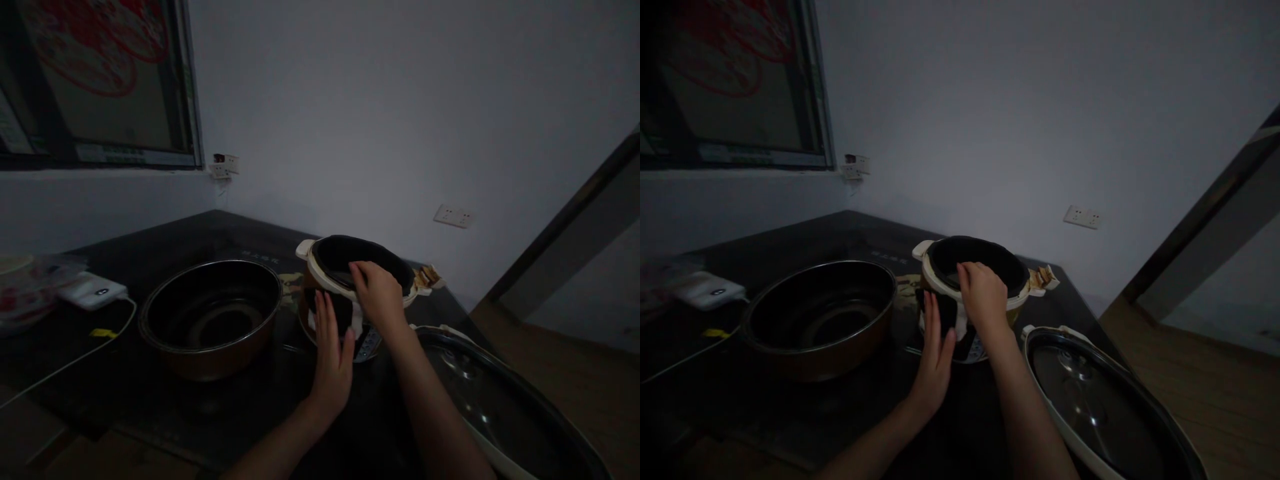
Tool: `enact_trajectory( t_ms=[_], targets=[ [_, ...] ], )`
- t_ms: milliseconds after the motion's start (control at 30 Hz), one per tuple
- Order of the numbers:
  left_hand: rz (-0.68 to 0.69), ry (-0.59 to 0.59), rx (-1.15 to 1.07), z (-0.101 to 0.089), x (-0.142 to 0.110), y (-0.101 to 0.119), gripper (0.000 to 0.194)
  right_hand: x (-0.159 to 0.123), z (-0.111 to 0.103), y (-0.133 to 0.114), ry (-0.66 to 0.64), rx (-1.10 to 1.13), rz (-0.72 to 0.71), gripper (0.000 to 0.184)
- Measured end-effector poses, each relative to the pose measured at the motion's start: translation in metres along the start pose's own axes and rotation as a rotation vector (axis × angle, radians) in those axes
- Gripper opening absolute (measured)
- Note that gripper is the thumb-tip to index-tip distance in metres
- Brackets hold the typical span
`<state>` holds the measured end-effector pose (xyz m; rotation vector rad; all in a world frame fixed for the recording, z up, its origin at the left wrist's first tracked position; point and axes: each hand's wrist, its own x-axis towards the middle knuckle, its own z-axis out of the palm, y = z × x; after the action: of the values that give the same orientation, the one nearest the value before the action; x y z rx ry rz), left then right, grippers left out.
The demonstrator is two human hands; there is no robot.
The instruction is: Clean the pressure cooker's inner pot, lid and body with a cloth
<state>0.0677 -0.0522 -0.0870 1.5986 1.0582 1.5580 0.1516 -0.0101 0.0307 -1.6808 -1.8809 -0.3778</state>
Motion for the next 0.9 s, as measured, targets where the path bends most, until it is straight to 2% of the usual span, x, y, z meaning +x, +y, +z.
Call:
enact_trajectory(
  t_ms=[133, 267, 400, 500, 600, 700, 767, 833, 900],
  targets=[
    [0.029, 0.013, 0.017, -0.005, 0.013, -0.002, 0.062, 0.004, 0.002, -0.011, -0.154, -0.215, 0.094, 0.047],
    [0.091, 0.1, -0.004, -0.013, 0.05, -0.009, 0.061, -0.001, 0.003, -0.011, -0.178, -0.318, 0.081, 0.054],
    [-0.016, 0.189, -0.12, -0.02, 0.086, -0.026, 0.057, -0.002, 0.003, -0.01, -0.205, -0.345, 0.034, 0.056],
    [-0.106, 0.229, -0.139, -0.022, 0.098, -0.035, 0.053, -0.003, 0.002, -0.01, -0.199, -0.33, -0.026, 0.053],
    [-0.13, 0.265, -0.129, -0.014, 0.085, -0.032, 0.052, -0.004, 0.002, -0.01, -0.186, -0.325, -0.047, 0.05],
    [-0.104, 0.283, -0.116, -0.002, 0.053, -0.022, 0.057, -0.005, 0.003, -0.009, -0.177, -0.33, -0.057, 0.05],
    [-0.076, 0.25, -0.116, 0.004, 0.034, -0.018, 0.059, -0.005, 0.004, -0.008, -0.164, -0.328, -0.066, 0.049],
    [-0.088, 0.226, -0.148, 0.006, 0.027, -0.019, 0.06, -0.005, 0.004, -0.007, -0.152, -0.317, -0.078, 0.047],
    [-0.118, 0.226, -0.2, 0.002, 0.034, -0.023, 0.06, -0.005, 0.004, -0.007, -0.151, -0.31, -0.083, 0.046]
  ],
)
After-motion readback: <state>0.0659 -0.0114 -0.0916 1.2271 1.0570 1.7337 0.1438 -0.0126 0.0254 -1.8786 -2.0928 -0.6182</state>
